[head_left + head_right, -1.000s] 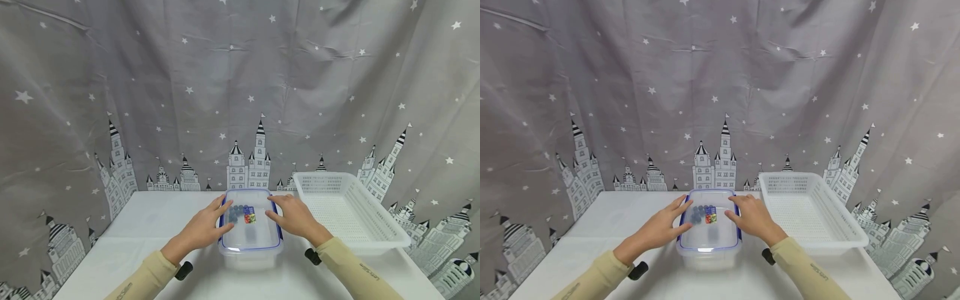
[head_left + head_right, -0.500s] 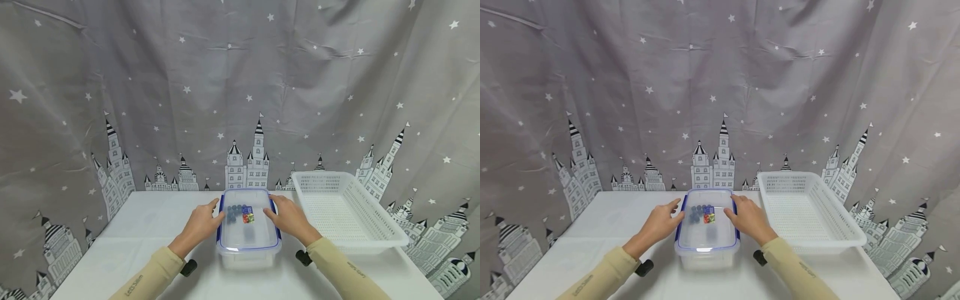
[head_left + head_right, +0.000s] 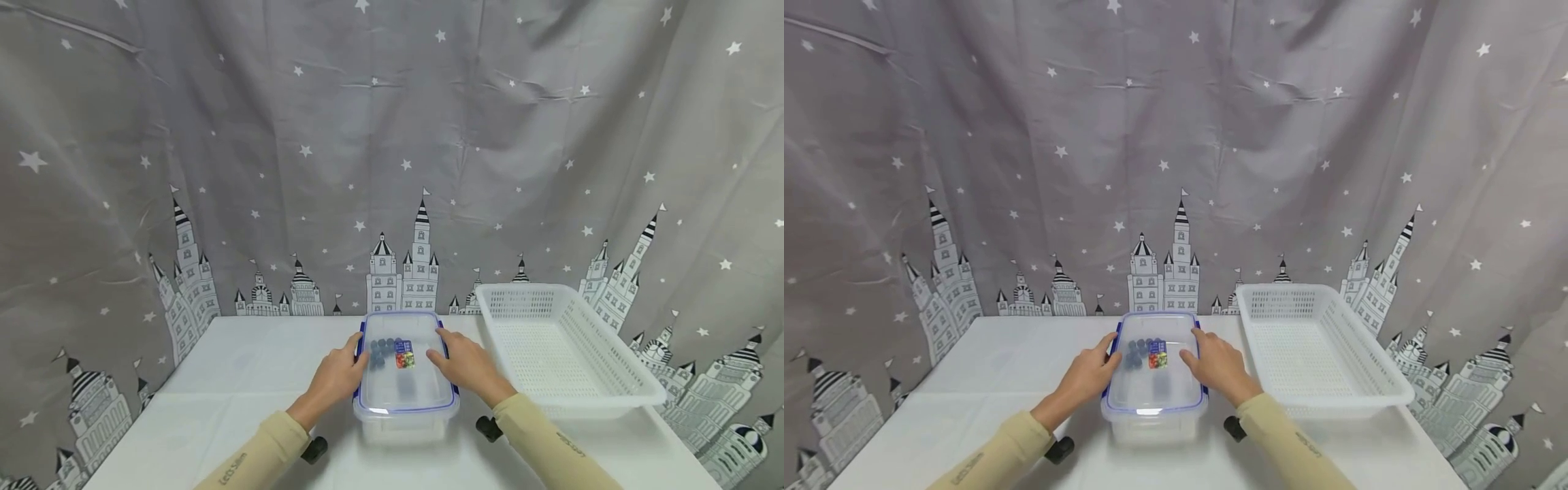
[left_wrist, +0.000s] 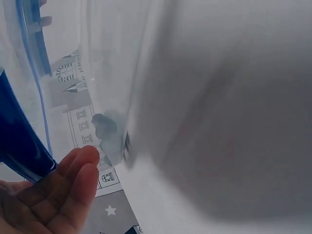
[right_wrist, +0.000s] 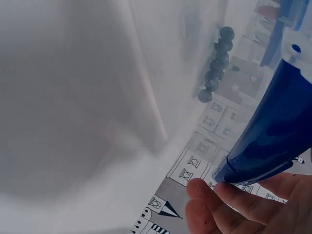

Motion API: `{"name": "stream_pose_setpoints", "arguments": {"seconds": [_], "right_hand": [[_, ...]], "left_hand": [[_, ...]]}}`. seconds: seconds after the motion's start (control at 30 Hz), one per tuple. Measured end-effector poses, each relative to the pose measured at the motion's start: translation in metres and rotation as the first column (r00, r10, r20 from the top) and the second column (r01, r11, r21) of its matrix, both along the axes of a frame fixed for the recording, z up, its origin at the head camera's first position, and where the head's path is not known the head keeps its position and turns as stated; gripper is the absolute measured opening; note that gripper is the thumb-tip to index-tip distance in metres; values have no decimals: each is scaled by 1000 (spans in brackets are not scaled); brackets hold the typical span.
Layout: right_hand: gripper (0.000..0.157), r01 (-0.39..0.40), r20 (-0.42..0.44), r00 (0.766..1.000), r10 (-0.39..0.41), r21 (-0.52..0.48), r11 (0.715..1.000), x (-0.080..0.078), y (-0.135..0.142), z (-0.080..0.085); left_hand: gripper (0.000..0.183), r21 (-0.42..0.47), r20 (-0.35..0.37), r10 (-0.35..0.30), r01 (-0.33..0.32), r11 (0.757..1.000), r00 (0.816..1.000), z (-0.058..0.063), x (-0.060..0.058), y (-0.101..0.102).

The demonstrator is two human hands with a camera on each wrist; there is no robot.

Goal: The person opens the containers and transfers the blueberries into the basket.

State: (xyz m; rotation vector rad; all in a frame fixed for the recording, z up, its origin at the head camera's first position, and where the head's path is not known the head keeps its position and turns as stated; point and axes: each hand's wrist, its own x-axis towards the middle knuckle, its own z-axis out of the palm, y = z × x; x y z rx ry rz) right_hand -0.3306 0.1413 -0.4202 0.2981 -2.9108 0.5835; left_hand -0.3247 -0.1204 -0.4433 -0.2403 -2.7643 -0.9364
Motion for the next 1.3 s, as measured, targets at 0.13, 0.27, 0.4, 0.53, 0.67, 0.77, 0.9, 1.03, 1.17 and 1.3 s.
{"name": "stream_pose_setpoints", "arguments": {"seconds": [0.13, 0.27, 0.4, 0.53, 0.67, 0.77, 0.9, 1.03, 1.17, 1.3], "right_hand": [[64, 16, 25, 1000, -16, 1, 1000, 0, -1, -3], [63, 24, 24, 999, -24, 8, 1000, -1, -1, -5], [63, 34, 23, 999, -35, 11, 999, 0, -3, -7], [63, 36, 24, 999, -36, 4, 999, 1, -4, -8], [62, 37, 28, 999, -37, -8, 999, 2, -5, -8], [62, 41, 31, 999, -40, -19, 999, 2, -6, -9], [63, 42, 35, 999, -41, -38, 998, 1, -7, -10], [63, 51, 47, 998, -48, -67, 996, 2, -8, -10], [63, 54, 54, 997, -50, -75, 996, 1, -7, -11], [62, 66, 63, 996, -62, -69, 995, 0, -6, -12]], "left_hand": [[52, -28, -15, 13, -13, 1000, 1000, -2, 1, 2], [49, -53, -30, 25, -26, 998, 999, -3, 1, 3], [48, -71, -36, 27, -29, 997, 999, -4, 1, 3], [48, -59, -25, 16, -17, 998, 1000, -4, 3, 4], [48, -34, -22, -3, 2, 999, 1000, -2, 3, 5], [48, -14, -11, -8, 8, 1000, 1000, -1, 4, 4], [48, 9, 5, -3, 3, 1000, 1000, -1, 3, 3], [49, 24, 13, -1, 0, 1000, 1000, -1, 3, 3], [48, 42, 12, 7, -7, 999, 1000, -2, 4, 4], [48, 54, 13, 2, -2, 999, 1000, -3, 4, 5]]}}
